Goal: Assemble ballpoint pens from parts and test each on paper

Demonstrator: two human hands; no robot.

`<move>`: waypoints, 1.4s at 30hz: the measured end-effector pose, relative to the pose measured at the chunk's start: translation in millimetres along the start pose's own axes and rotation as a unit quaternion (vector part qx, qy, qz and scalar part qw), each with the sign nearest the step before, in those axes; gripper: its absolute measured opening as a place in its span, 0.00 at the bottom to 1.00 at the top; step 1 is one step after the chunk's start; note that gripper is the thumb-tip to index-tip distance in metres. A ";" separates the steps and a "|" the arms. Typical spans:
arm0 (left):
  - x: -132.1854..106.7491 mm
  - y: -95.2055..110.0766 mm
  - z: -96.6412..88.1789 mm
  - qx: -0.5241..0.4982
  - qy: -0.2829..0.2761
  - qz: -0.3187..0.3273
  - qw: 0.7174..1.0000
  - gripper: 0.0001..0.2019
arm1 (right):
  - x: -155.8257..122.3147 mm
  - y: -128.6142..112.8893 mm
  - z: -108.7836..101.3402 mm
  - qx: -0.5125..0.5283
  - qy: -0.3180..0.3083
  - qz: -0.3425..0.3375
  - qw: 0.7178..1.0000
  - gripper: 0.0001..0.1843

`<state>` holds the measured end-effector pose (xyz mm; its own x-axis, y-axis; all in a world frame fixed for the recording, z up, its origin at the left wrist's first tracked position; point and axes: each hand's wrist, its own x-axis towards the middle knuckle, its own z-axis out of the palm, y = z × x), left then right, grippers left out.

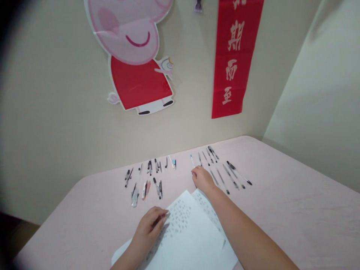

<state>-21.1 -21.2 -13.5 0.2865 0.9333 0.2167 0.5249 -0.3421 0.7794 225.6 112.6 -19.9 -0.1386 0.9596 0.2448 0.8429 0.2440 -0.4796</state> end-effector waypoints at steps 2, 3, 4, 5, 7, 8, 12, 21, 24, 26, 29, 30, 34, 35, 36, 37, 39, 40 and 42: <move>0.3 0.4 -0.1 0.003 -0.003 0.008 1.000 0.10 | 1.8 1.5 -0.4 0.019 0.011 0.003 1.000 0.14; 0.3 0.4 -0.1 0.005 -0.002 0.010 1.000 0.10 | 2.5 1.1 -1.3 0.026 0.017 0.005 1.000 0.13; 0.2 0.2 -0.1 0.008 -0.001 0.014 1.000 0.10 | 3.1 -0.5 -2.6 0.030 0.022 0.005 0.999 0.14; 0.0 -0.4 -0.1 0.014 0.002 0.020 1.000 0.10 | 3.4 -3.3 -4.1 0.032 0.025 0.005 0.999 0.14; -1.2 -2.5 -0.1 0.037 0.017 0.041 0.998 0.11 | 2.6 -13.3 -7.2 0.033 0.020 -0.002 0.999 0.14; -2.0 -3.9 0.0 0.051 0.028 0.052 0.997 0.11 | 1.4 -20.4 -8.5 0.031 0.014 -0.008 0.999 0.14; -5.4 -9.3 0.9 0.086 0.042 0.059 0.994 0.14 | -8.7 -57.3 -8.2 0.013 -0.032 -0.046 0.998 0.13; -7.7 0.2 -0.9 0.013 -0.023 0.057 0.998 0.17 | -23.6 -120.4 14.2 -0.057 -0.131 -0.065 0.988 0.10; -8.0 2.1 -1.3 0.011 -0.036 0.057 0.998 0.17 | -23.5 -134.0 19.3 -0.076 -0.155 -0.055 0.983 0.10; -7.9 3.5 -1.5 0.009 -0.035 0.058 0.998 0.16 | -23.4 -142.3 22.1 -0.084 -0.165 -0.053 0.981 0.12; -7.3 6.5 -2.0 -0.004 -0.028 0.062 0.998 0.14 | -22.6 -151.6 26.5 -0.101 -0.175 -0.050 0.978 0.17; -7.1 7.4 -2.2 -0.006 -0.025 0.060 0.998 0.13 | -22.1 -153.7 28.1 -0.107 -0.178 -0.047 0.977 0.18; -6.0 7.6 -2.9 -0.013 0.012 0.051 0.999 0.10 | -19.7 -156.7 33.8 -0.125 -0.185 -0.036 0.974 0.19; -5.5 6.7 -3.0 -0.016 0.025 0.048 0.998 0.10 | -19.3 -156.6 34.9 -0.128 -0.186 -0.036 0.974 0.19; -5.0 5.6 -3.3 -0.020 0.038 0.044 0.998 0.09 | -19.0 -156.5 35.8 -0.130 -0.187 -0.036 0.973 0.19; -4.3 4.4 -3.6 -0.024 0.049 0.038 0.998 0.09 | -18.9 -156.3 36.5 -0.132 -0.187 -0.037 0.973 0.19; -2.8 2.1 -4.5 -0.037 0.068 0.021 0.997 0.09 | -19.2 -156.1 37.3 -0.134 -0.188 -0.039 0.972 0.18; -1.9 1.1 -4.9 -0.047 0.074 0.012 0.996 0.09 | -19.5 -156.1 37.4 -0.134 -0.187 -0.040 0.972 0.18; -0.2 -0.2 -5.7 -0.074 0.091 -0.010 0.993 0.09 | -20.4 -156.2 37.0 -0.134 -0.184 -0.039 0.973 0.17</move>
<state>-25.9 -20.7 -10.3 0.1210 0.9484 0.2929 0.4008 -0.3167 0.8597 77.5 60.1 18.8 -0.3428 0.9367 -0.0710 0.9210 0.3203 -0.2218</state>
